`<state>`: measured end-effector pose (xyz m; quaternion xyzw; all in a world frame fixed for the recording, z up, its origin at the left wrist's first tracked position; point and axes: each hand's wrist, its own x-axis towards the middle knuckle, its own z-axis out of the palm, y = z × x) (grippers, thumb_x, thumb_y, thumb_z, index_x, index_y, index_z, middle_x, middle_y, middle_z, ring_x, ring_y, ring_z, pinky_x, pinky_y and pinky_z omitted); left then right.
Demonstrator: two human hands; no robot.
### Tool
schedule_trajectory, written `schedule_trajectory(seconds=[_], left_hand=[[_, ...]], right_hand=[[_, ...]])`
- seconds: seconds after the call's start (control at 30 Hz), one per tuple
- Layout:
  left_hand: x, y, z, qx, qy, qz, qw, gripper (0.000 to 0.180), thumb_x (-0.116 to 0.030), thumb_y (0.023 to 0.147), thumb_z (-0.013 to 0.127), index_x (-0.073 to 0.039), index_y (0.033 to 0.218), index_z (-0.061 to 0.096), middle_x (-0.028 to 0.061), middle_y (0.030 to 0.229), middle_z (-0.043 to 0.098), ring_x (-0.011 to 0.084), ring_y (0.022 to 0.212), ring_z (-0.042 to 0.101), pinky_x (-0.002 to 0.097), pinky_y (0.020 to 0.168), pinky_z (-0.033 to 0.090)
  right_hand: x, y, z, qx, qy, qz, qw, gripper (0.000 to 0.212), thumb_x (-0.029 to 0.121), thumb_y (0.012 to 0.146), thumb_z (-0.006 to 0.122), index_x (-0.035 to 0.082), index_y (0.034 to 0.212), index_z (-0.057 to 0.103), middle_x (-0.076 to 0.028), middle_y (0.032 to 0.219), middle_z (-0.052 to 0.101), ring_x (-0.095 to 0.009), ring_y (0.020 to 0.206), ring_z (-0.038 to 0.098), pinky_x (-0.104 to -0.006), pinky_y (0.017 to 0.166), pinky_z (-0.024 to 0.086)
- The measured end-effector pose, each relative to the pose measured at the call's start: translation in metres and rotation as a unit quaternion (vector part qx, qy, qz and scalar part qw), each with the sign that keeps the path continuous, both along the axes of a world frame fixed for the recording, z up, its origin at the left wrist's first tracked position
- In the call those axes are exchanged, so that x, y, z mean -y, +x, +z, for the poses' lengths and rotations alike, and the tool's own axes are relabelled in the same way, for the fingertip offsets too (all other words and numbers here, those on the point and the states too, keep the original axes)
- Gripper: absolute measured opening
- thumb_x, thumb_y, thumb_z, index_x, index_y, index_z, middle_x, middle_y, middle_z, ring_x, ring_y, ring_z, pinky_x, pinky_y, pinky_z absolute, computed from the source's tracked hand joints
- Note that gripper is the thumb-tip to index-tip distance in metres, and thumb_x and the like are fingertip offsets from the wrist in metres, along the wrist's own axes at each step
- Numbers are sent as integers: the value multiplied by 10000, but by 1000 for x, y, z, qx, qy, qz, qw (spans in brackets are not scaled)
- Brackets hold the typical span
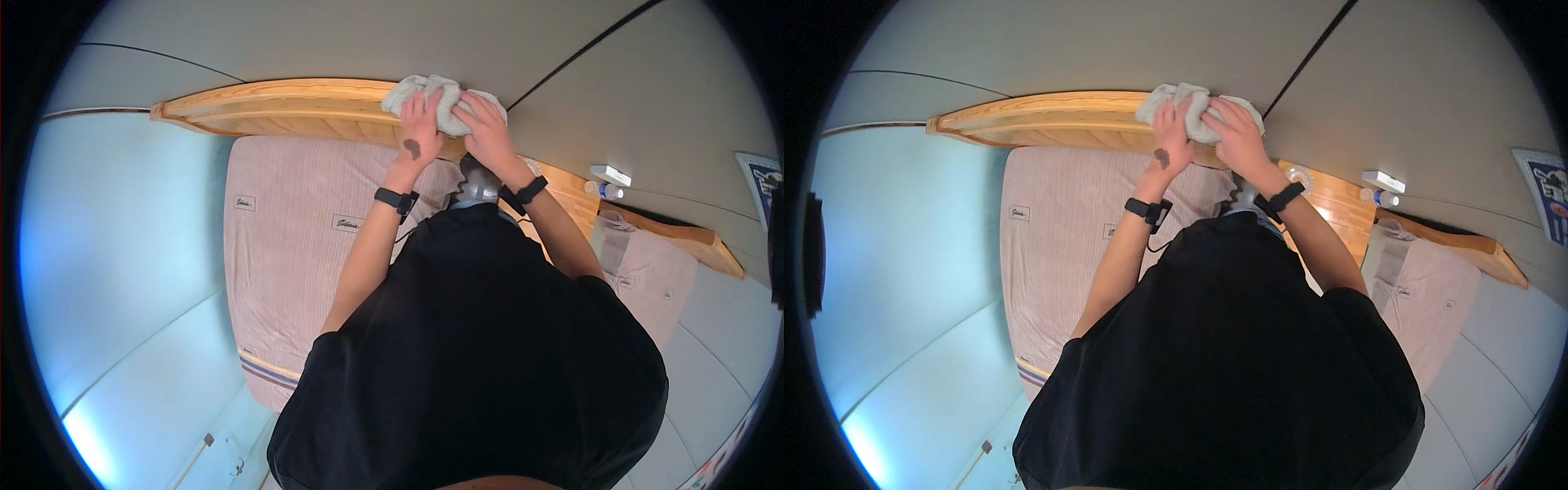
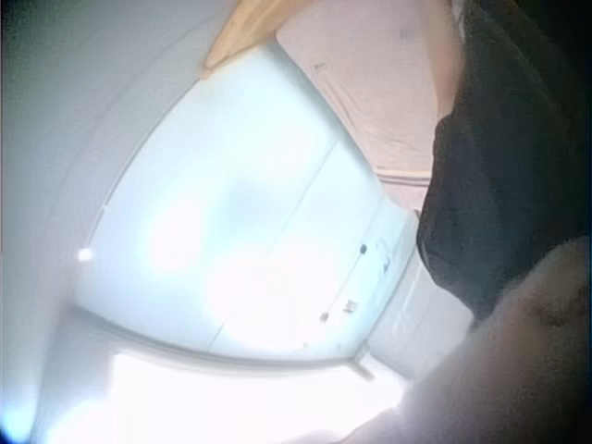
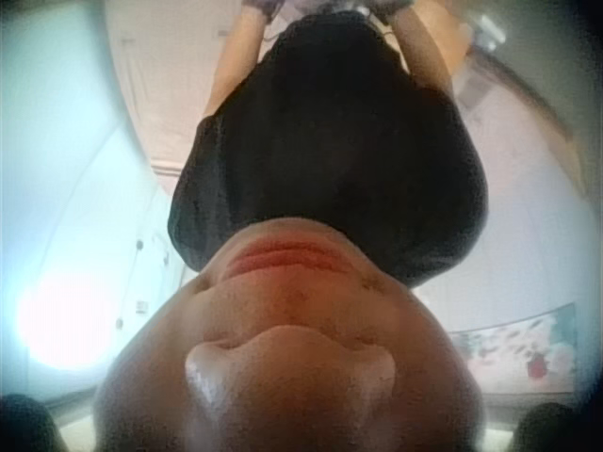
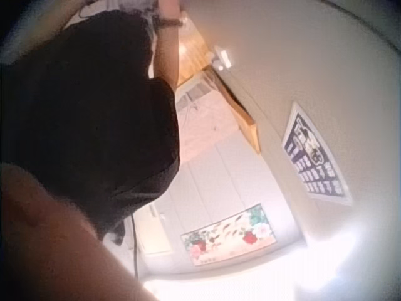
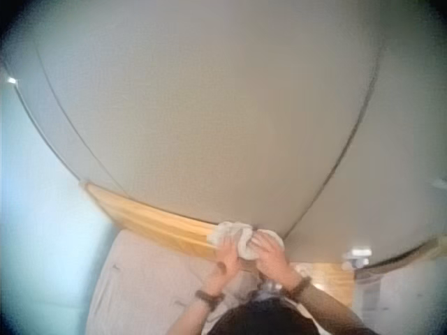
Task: The recorder is cleaning the wall and the headboard of the bed with a damp cloth.
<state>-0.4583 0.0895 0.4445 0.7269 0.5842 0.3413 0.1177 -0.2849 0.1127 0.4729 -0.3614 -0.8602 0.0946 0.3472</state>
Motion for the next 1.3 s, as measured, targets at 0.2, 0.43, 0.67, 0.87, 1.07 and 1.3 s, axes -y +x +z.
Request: schedule_trajectory(seconds=[0.2, 0.43, 0.67, 0.87, 1.07, 1.3], left_hand=[[-8, -57, -20, -95, 60, 65, 992, 664, -27, 751, 644, -1, 1385, 448, 244, 1360, 458, 456, 1306, 380, 533, 1099, 296], [-17, -119, -10, -80, 87, 125, 985, 573, -32, 788, 641, -29, 1340, 486, 251, 1326, 468, 464, 1265, 395, 539, 1064, 330], [0, -73, -2, -82, 52, 100, 990, 628, -45, 732, 704, -30, 1326, 502, 259, 1297, 474, 474, 1254, 394, 558, 1061, 334], [17, 2, 27, -2, -53, 19, 998, 721, -82, 739, 723, -87, 1412, 464, 301, 1323, 444, 504, 1295, 370, 560, 1094, 302], [13, -23, 17, -23, -52, -34, 998, 747, -79, 730, 724, -86, 1422, 443, 300, 1319, 445, 494, 1293, 374, 557, 1096, 298], [-4, -72, -14, -81, 19, 90, 992, 686, -105, 744, 688, -73, 1391, 463, 250, 1316, 479, 459, 1272, 405, 541, 1069, 310]], right_hand=[[-16, -70, -1, 13, -14, 40, 999, 441, 6, 653, 628, 19, 1091, 677, -153, 1228, 589, -343, 1187, 546, -441, 1021, 443], [-34, -130, 8, -10, -111, 105, 988, 481, -31, 690, 597, 24, 1165, 650, -128, 1295, 558, -322, 1251, 494, -425, 1047, 423], [-14, -64, 7, 22, -76, 95, 992, 478, 23, 689, 695, 96, 1161, 675, -93, 1306, 598, -291, 1255, 517, -423, 1050, 411], [-6, 32, 10, -69, -108, 73, 989, 580, -142, 601, 566, 41, 1142, 669, -95, 1340, 590, -331, 1261, 524, -430, 1048, 429], [-10, 1, 1, -38, -36, 46, 998, 603, -144, 578, 546, 27, 1143, 669, -125, 1359, 571, -348, 1257, 528, -439, 1052, 436], [-21, -80, 3, 29, -44, 45, 998, 475, -40, 672, 589, 52, 1132, 666, -146, 1282, 593, -341, 1203, 553, -432, 1023, 460]])
